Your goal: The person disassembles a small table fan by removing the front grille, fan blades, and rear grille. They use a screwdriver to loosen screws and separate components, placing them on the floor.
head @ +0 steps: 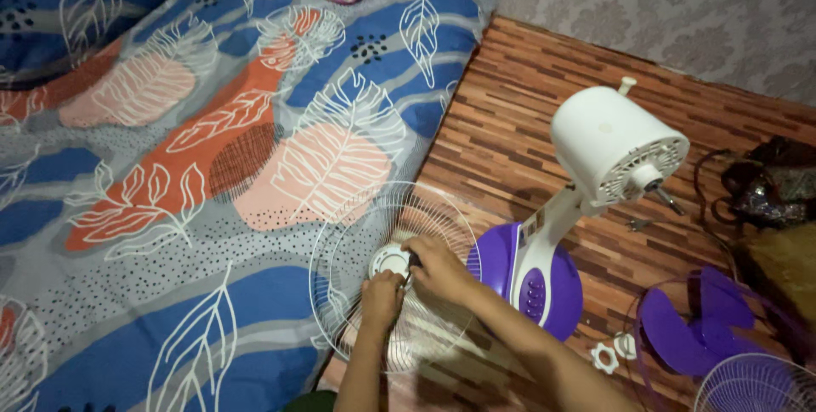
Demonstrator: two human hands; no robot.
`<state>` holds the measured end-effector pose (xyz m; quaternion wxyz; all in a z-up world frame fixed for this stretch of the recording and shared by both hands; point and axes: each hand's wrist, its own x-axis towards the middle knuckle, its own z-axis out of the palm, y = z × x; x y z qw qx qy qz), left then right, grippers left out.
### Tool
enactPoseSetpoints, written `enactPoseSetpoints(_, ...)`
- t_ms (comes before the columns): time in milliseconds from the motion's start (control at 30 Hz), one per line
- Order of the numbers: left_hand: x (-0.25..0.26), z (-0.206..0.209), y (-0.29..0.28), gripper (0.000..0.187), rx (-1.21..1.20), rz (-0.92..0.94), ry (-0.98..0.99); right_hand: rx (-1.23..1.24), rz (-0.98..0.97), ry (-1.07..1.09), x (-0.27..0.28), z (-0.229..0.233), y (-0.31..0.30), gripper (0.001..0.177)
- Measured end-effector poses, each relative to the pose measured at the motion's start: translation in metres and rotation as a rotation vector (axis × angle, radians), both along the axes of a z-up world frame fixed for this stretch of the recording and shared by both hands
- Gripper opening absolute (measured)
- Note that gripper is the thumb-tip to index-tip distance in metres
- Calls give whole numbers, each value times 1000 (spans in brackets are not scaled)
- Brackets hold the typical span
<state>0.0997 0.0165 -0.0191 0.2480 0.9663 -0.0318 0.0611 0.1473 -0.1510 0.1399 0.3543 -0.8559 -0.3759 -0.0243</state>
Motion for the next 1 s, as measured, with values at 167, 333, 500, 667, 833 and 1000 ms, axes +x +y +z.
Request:
enactPoseSetpoints(167,6,-3,-2,14,40,-9,1,-10,16,54,3,-7,3,42)
enactPoseSetpoints(333,5,-6,-2,18,50,-7,0,10,2,62,2,-4,5,42)
enactPoseSetpoints(500,8,-11,-4,18,105,-4,20,-131,-104,158,-2,3,8,40)
enactPoseSetpoints(667,8,-13,-4,19,146,-15,61,-136,-111,159,0,3,10,41)
enactPoseSetpoints(833,5,-21,-5,21,193,-30,22,-88,-109,153,-8,-10,10,42)
enactPoseSetpoints(1000,10,-24,-3,20,274,-60,-24,13,-95,62,-5,-8,12,46)
